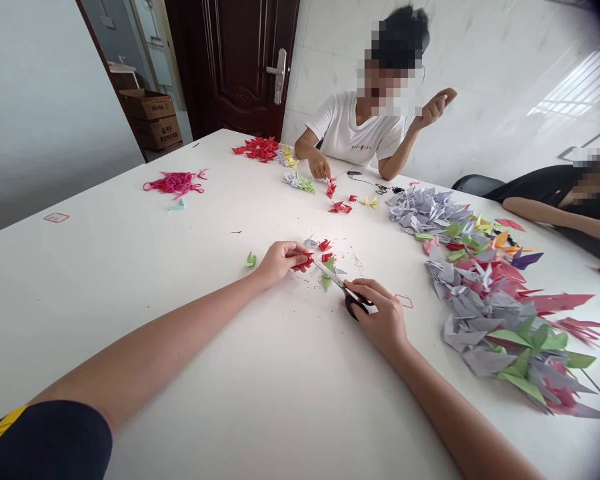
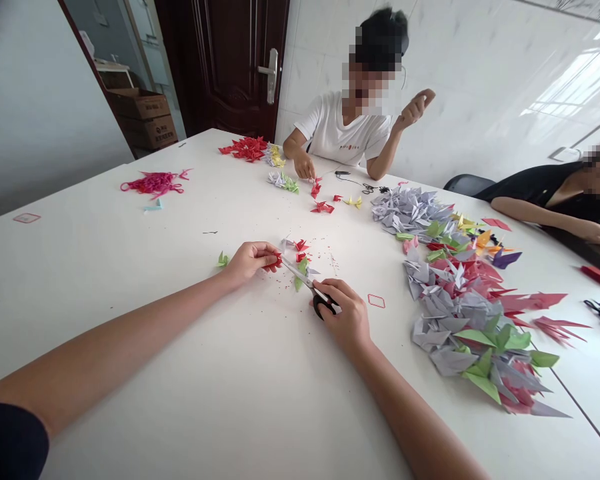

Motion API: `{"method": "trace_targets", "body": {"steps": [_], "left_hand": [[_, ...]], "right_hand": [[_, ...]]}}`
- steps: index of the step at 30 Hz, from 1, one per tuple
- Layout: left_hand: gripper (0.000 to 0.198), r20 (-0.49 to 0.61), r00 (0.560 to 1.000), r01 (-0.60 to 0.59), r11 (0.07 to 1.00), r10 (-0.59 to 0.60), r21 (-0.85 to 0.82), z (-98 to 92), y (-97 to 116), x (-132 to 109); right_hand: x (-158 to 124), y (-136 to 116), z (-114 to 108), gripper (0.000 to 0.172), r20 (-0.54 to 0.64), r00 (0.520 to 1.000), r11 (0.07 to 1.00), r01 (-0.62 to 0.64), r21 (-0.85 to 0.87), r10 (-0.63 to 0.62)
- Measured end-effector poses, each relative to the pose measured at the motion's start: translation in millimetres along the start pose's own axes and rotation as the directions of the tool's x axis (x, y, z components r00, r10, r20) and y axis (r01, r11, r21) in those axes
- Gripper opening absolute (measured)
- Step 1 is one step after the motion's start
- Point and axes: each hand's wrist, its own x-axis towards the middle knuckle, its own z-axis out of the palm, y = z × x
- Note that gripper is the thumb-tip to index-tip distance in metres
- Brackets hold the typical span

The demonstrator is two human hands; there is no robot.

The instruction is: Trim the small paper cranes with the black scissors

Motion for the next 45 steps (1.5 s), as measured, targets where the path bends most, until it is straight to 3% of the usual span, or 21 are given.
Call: {"method": "trace_targets", "body": {"steps": [18, 28, 34, 45], "left_hand": [[0.034, 0.0, 1.0, 0.031, 0.998, -0.031, 0.061, -0.2, 2.3, -1.9], [0.037, 0.04, 0.999, 0.018, 0.994, -0.022, 0.103, 0.4, 4.7, -4.9], [0.035, -0.012, 1.0, 0.01, 0.995, -0.009, 0.095, -1.1, 2.1, -2.7], [0.032, 0.014, 1.0, -0.008, 1.0, 0.007, 0.029, -2.2, -0.5, -0.5]], "right_hand": [[-1.5, 3.9, 1.6, 0.031, 0.02, 0.999, 0.999, -0.047, -0.01, 0.048], [-6.8, 4.0, 3.2, 0.03, -0.051, 0.993, 0.969, 0.091, -0.229, -0.106], [-5.7, 0.2, 4.2, 0.026, -0.132, 0.989, 0.984, 0.047, -0.173, -0.071], [-0.3, -2.2, 0.6, 0.027, -0.029, 1.0, 1.0, 0.007, 0.025, -0.007]]}}
